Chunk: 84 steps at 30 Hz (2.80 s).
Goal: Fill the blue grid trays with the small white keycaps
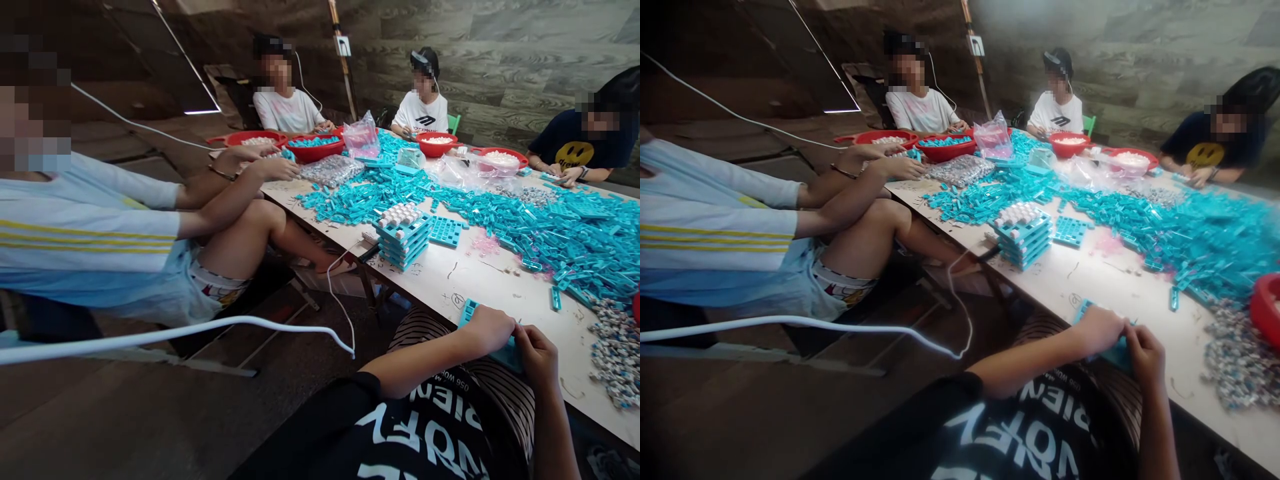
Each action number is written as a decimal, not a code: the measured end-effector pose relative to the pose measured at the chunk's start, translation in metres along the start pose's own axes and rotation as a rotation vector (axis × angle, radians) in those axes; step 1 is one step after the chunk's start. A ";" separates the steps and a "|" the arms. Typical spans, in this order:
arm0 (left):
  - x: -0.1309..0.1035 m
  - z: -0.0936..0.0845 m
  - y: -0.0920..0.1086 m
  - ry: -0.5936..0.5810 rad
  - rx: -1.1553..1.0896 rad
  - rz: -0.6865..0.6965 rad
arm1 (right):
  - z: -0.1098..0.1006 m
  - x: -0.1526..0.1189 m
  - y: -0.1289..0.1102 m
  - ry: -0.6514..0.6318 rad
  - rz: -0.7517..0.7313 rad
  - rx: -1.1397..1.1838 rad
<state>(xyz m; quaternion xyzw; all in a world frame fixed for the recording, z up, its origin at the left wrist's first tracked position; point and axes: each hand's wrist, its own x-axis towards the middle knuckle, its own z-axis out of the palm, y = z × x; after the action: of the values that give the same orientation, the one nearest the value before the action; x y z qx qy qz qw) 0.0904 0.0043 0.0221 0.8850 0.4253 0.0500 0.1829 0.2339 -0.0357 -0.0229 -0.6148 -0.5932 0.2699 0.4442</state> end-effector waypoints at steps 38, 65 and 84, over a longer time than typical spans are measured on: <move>-0.012 -0.008 -0.038 -0.093 -0.042 -0.480 | -0.094 -0.039 0.021 0.138 0.360 -1.209; -0.041 0.001 -0.060 0.073 -0.315 -0.626 | -0.063 0.018 0.016 -0.095 0.035 -1.181; -0.051 0.023 -0.058 0.369 -0.827 -0.359 | 0.007 0.003 -0.020 -0.172 -0.201 -0.059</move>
<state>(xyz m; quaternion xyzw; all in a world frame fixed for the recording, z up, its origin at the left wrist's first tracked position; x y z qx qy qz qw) 0.0211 -0.0080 -0.0175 0.6274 0.5409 0.3385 0.4464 0.2185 -0.0331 -0.0084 -0.5396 -0.6953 0.2584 0.3983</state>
